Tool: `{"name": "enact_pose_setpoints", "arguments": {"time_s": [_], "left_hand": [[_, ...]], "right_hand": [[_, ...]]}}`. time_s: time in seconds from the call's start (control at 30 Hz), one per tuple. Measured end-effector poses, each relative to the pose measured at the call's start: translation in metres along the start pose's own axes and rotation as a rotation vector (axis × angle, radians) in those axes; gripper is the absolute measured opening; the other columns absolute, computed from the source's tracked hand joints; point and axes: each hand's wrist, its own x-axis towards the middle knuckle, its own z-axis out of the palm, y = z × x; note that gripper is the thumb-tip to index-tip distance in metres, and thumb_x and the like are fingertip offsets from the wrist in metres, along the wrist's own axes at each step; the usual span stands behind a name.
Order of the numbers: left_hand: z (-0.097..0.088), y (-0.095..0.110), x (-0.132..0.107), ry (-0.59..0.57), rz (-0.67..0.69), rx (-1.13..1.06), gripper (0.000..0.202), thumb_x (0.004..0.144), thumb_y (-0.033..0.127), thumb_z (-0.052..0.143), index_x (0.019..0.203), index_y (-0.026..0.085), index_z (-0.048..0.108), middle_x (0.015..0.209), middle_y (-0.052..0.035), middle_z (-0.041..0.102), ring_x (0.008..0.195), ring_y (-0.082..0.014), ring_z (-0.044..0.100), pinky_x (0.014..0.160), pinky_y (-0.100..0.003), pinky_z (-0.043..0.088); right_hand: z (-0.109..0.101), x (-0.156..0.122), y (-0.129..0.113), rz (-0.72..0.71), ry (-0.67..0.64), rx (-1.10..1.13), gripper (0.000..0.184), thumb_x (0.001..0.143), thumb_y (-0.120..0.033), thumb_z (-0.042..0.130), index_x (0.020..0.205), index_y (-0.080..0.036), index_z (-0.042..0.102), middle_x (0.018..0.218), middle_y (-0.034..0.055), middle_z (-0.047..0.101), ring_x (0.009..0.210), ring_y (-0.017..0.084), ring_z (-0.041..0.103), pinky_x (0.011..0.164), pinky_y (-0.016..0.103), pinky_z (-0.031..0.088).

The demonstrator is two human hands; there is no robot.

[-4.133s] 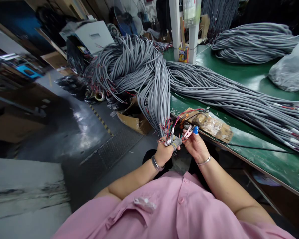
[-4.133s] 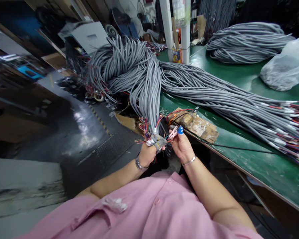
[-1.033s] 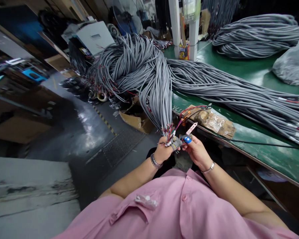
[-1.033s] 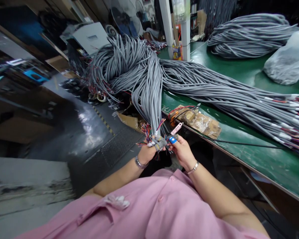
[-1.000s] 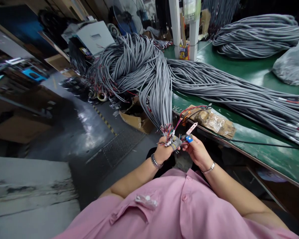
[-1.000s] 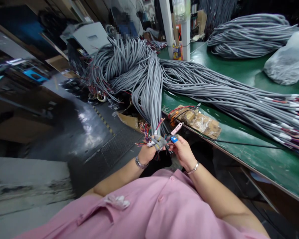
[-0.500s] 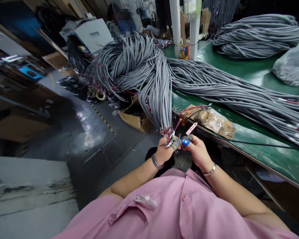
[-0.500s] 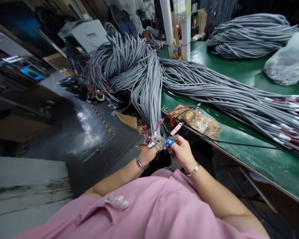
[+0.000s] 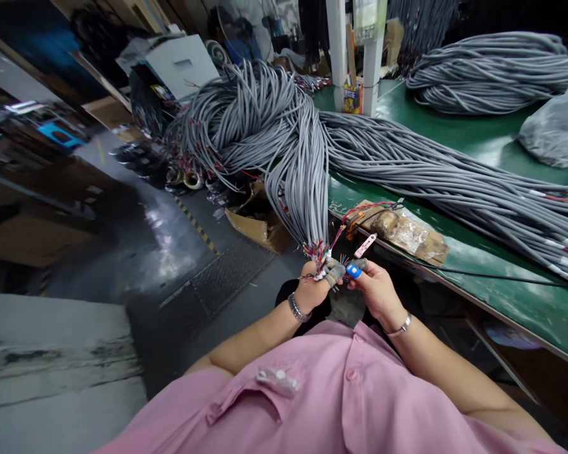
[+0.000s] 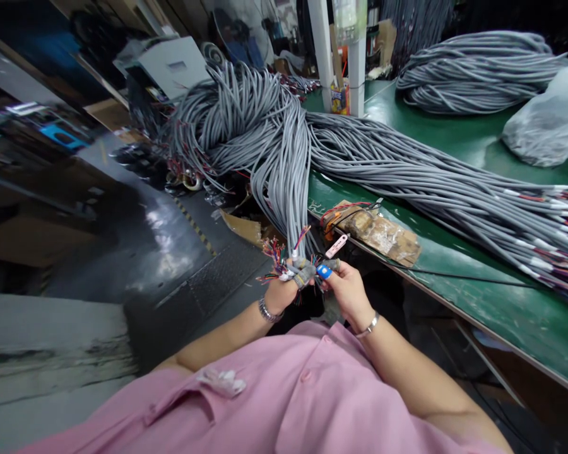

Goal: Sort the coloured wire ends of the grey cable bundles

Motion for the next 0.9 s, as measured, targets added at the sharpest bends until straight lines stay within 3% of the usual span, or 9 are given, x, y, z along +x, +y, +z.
{"name": "enact_pose_setpoints", "arguments": {"time_s": [0.2, 0.33, 0.5, 0.67, 0.77, 0.9], "left_hand": [[0.003, -0.005, -0.001, 0.057, -0.042, -0.066, 0.027, 0.085, 0.038, 0.06, 0.069, 0.017, 0.067, 0.067, -0.0031, 0.066, 0.066, -0.0148, 0.062, 0.069, -0.027, 0.05], [0.002, 0.001, 0.0, 0.064, -0.071, -0.104, 0.024, 0.08, 0.038, 0.067, 0.069, 0.016, 0.067, 0.064, -0.0028, 0.067, 0.063, -0.0143, 0.062, 0.066, -0.026, 0.049], [0.004, 0.014, 0.003, 0.076, -0.117, -0.268, 0.03, 0.077, 0.041, 0.071, 0.063, 0.015, 0.065, 0.056, -0.001, 0.062, 0.051, -0.0107, 0.055, 0.054, -0.023, 0.045], [0.009, 0.02, 0.008, 0.03, -0.114, -0.264, 0.032, 0.08, 0.04, 0.069, 0.061, 0.015, 0.066, 0.054, -0.001, 0.06, 0.051, -0.0098, 0.052, 0.052, -0.023, 0.042], [0.011, 0.018, 0.01, 0.017, -0.119, -0.246, 0.03, 0.081, 0.04, 0.067, 0.063, 0.016, 0.068, 0.055, -0.0009, 0.06, 0.051, -0.0098, 0.051, 0.052, -0.023, 0.04], [0.014, 0.016, 0.012, 0.01, -0.123, -0.24, 0.031, 0.081, 0.042, 0.067, 0.065, 0.016, 0.068, 0.056, -0.0009, 0.061, 0.051, -0.0097, 0.05, 0.051, -0.023, 0.039]], "right_hand": [[0.0, -0.003, 0.003, 0.053, 0.057, 0.077, 0.027, 0.065, -0.035, 0.085, 0.075, -0.018, 0.066, 0.06, -0.0039, 0.06, 0.052, 0.008, 0.05, 0.055, 0.023, 0.044], [-0.007, -0.002, 0.005, 0.08, 0.021, 0.121, 0.026, 0.069, -0.036, 0.082, 0.072, -0.017, 0.065, 0.061, -0.0037, 0.059, 0.053, 0.008, 0.051, 0.056, 0.022, 0.047], [-0.026, 0.018, 0.005, 0.078, 0.059, 0.275, 0.043, 0.077, -0.06, 0.067, 0.085, -0.017, 0.069, 0.077, 0.0031, 0.068, 0.06, 0.01, 0.058, 0.058, 0.024, 0.052], [-0.029, 0.039, -0.006, 0.089, -0.045, 0.286, 0.038, 0.078, -0.056, 0.069, 0.085, -0.018, 0.068, 0.078, 0.0028, 0.068, 0.058, 0.011, 0.057, 0.056, 0.024, 0.049], [-0.023, 0.043, -0.009, -0.028, -0.047, 0.263, 0.033, 0.079, -0.051, 0.07, 0.081, -0.018, 0.066, 0.065, -0.0017, 0.06, 0.053, 0.009, 0.048, 0.053, 0.023, 0.044], [-0.019, 0.045, -0.002, -0.275, 0.197, 0.145, 0.034, 0.081, -0.051, 0.069, 0.071, -0.018, 0.063, 0.057, -0.0037, 0.054, 0.051, 0.008, 0.042, 0.05, 0.021, 0.037]]}}
